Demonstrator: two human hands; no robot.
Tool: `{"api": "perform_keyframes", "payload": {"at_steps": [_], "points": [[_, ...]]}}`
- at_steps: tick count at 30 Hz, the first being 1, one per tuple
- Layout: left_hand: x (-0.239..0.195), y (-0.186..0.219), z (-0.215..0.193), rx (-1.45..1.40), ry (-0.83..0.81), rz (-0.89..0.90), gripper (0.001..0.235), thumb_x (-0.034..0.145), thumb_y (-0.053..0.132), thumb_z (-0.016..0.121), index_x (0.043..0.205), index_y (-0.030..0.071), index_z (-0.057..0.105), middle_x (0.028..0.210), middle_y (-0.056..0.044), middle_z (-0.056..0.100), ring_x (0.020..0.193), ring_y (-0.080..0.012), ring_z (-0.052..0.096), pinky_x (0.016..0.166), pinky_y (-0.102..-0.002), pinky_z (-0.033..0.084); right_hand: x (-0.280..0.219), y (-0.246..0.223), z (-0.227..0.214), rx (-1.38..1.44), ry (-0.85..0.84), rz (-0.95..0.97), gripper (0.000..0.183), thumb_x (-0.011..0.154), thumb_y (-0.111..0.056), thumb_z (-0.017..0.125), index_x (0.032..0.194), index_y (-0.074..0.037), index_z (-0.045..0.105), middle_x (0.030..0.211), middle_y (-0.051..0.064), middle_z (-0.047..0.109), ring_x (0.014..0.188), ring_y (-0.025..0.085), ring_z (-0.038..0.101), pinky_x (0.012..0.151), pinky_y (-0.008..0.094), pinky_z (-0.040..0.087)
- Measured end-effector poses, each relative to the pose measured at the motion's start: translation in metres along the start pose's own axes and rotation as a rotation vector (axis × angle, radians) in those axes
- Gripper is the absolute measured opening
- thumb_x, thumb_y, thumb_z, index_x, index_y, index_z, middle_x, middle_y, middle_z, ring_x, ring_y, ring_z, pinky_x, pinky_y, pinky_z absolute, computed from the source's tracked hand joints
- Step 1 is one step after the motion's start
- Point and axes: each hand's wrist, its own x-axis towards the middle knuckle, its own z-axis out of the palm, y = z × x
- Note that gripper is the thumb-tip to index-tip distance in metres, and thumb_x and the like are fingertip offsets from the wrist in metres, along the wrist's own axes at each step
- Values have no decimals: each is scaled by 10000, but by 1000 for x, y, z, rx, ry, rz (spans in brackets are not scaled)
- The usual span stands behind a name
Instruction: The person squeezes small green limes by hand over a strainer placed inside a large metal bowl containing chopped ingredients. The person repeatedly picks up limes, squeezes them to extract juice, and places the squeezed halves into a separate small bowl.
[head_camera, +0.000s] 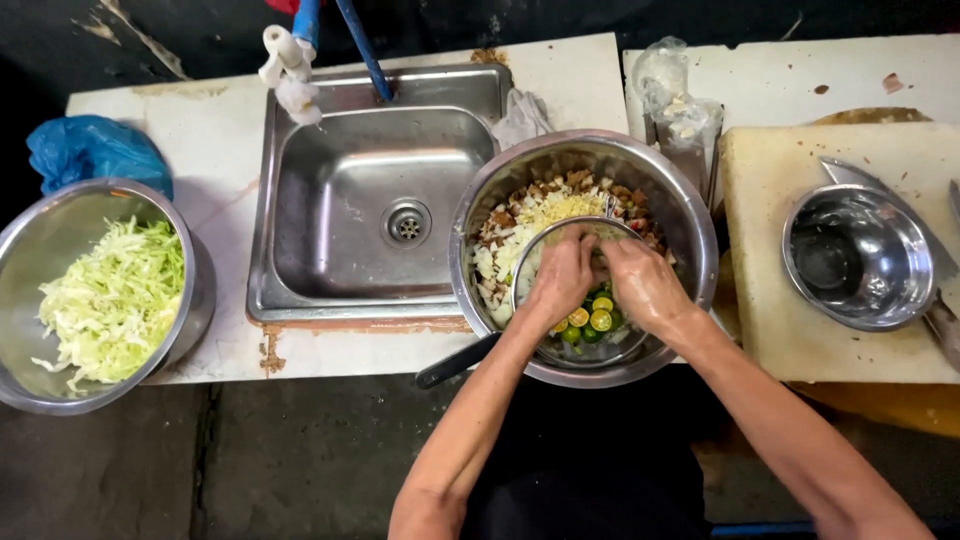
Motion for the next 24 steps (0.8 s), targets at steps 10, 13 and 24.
{"api": "perform_keyframes", "payload": {"at_steps": [10,13,24], "points": [[19,-86,6,255,10,48,271,1186,232,581,1310,67,756,806,-125,858,903,-351,874,899,-526,677,-2,11,-12,57,96,50,312,1244,-297,538,1094,-135,758,829,24,692,782,233,742,730,390,672],[10,-52,3,441,55,20,461,1197,489,490,1181,106,745,867,-266,837,965,-521,841,917,-644,652,-1,2,-8,-76,198,13,342,1187,-389,620,948,-149,662,757,71,649,803,329,791,674,485,634],[-25,-37,-19,533,-56,97,225,1134,228,597,1161,110,787,1024,-241,806,1042,-473,825,902,-551,677,-3,-4,-18,109,141,69,434,1225,-378,616,881,-128,701,727,132,759,757,355,812,675,474,637]]}}
